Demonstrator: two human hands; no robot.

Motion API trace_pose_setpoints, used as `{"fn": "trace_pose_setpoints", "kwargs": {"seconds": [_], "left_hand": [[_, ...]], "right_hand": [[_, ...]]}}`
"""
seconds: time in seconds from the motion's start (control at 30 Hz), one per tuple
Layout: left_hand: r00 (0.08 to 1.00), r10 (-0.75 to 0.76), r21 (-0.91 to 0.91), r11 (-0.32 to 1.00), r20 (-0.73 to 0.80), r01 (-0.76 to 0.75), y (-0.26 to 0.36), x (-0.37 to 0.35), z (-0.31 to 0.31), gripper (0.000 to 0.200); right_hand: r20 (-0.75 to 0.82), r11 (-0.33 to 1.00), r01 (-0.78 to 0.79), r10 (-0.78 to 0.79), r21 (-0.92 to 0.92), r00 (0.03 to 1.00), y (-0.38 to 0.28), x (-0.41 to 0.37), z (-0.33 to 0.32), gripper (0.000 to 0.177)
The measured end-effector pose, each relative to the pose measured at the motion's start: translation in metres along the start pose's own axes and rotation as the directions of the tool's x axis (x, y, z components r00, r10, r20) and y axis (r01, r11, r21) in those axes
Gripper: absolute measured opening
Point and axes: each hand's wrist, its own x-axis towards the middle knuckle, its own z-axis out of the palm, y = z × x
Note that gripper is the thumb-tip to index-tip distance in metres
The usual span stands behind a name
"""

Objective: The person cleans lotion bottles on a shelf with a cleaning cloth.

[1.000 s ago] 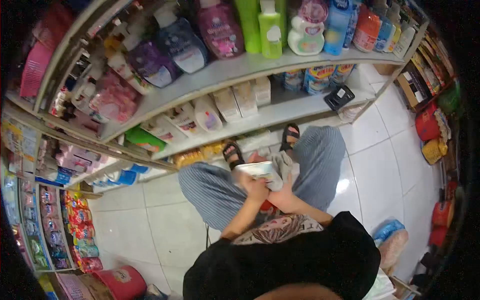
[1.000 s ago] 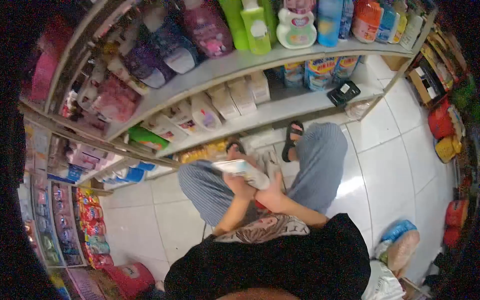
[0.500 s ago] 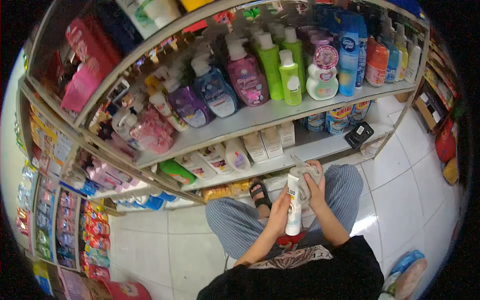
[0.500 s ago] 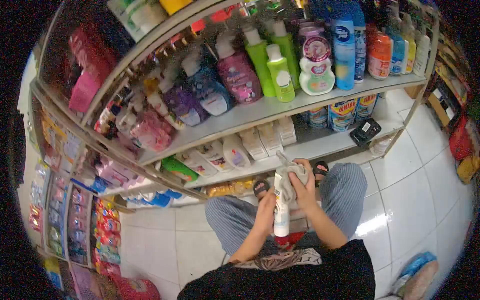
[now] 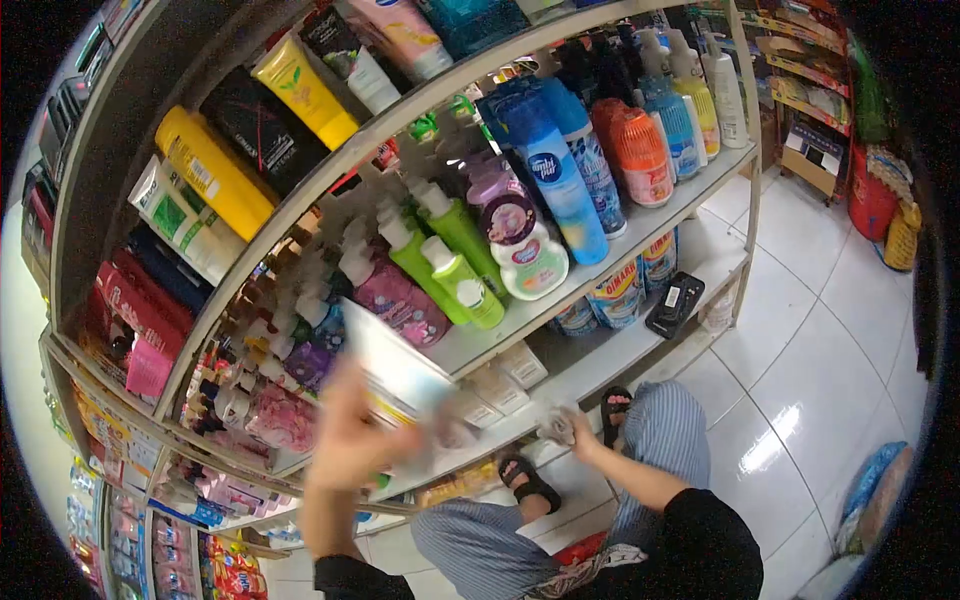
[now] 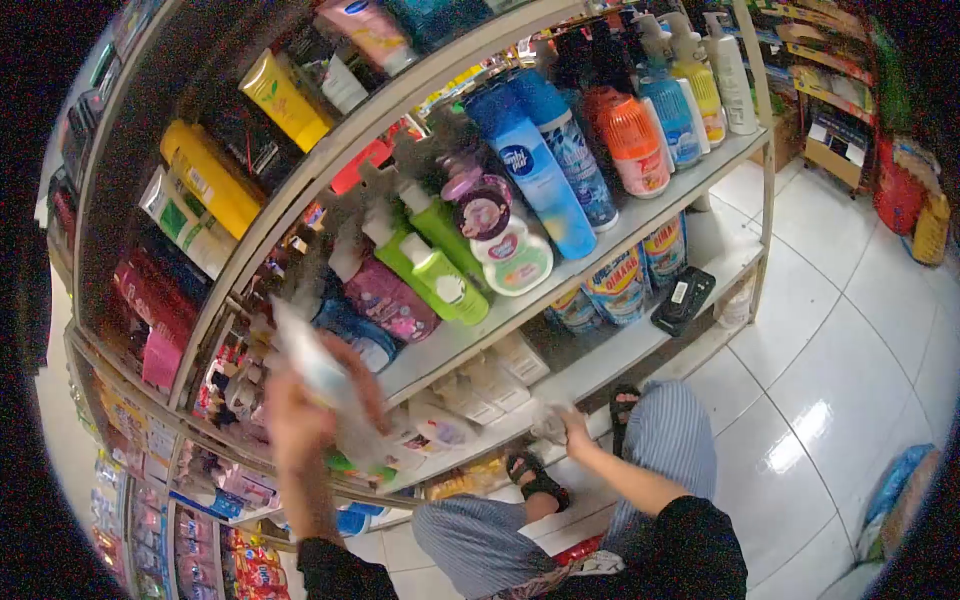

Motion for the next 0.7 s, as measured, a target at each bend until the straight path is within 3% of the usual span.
{"fn": "trace_pose_setpoints", "kwargs": {"seconds": [0.03,0.07,0.1,0.13,0.17,0.2,0.27,0.33,0.4,0.53,0.6,0.67,0.7], "left_hand": [[0.992,0.127,-0.436,0.892,-0.007,-0.118,0.028,0.03,-0.003,0.059],[0.926,0.327,-0.371,0.85,-0.187,-0.375,0.04,0.059,-0.01,0.056],[0.833,0.347,-0.298,0.817,-0.43,-0.494,0.05,0.078,-0.021,0.046],[0.771,0.375,-0.279,0.777,-0.515,-0.564,0.072,0.104,-0.019,0.036],[0.745,0.42,-0.24,0.764,-0.518,-0.598,0.079,0.13,-0.03,0.033],[0.718,0.46,-0.2,0.753,-0.523,-0.627,0.082,0.153,-0.042,0.031],[0.685,0.552,-0.085,0.746,-0.475,-0.66,0.082,0.195,-0.054,0.033],[0.73,0.401,-0.038,0.863,-0.553,-0.503,0.102,0.207,-0.035,0.041],[0.737,0.419,0.108,0.896,-0.531,-0.432,0.1,0.221,-0.037,0.031],[0.718,0.352,0.133,0.93,-0.601,-0.344,0.097,0.237,-0.024,0.048],[0.712,0.364,0.16,0.927,-0.6,-0.339,0.097,0.235,-0.023,0.058],[0.616,0.504,0.407,0.861,-0.605,-0.305,0.101,0.225,-0.017,0.064],[0.617,0.503,0.407,0.862,-0.606,-0.302,0.1,0.227,-0.02,0.064]], "right_hand": [[0.113,0.99,-0.103,0.092,0.095,0.989,0.007,-0.001,-0.01,0.03],[0.23,0.961,-0.213,0.17,0.177,0.958,0.011,-0.002,-0.015,0.031],[0.23,0.961,-0.213,0.17,0.178,0.958,0.012,-0.001,-0.015,0.031],[0.129,0.981,-0.19,0.183,0.045,0.975,0.008,-0.003,-0.008,0.032],[0.026,0.98,-0.176,0.179,-0.096,0.983,0.0,-0.005,-0.003,0.033],[0.024,0.978,-0.178,0.182,-0.111,0.983,-0.012,-0.009,0.001,0.033],[0.129,0.976,-0.196,0.184,0.09,0.974,-0.032,-0.016,0.009,0.039],[0.033,0.955,-0.246,0.244,0.167,0.969,-0.037,-0.013,0.004,0.04],[0.211,0.932,-0.244,0.19,0.267,0.959,-0.042,-0.012,-0.001,0.041],[0.121,0.949,-0.206,0.181,0.24,0.976,-0.044,-0.011,0.007,0.042],[0.089,0.951,-0.205,0.188,0.232,0.978,-0.044,-0.016,0.013,0.041],[0.028,0.954,-0.203,0.201,0.222,0.979,-0.047,-0.021,0.018,0.04],[0.095,0.948,-0.248,0.233,0.199,0.968,-0.045,-0.02,0.012,0.041]]}}
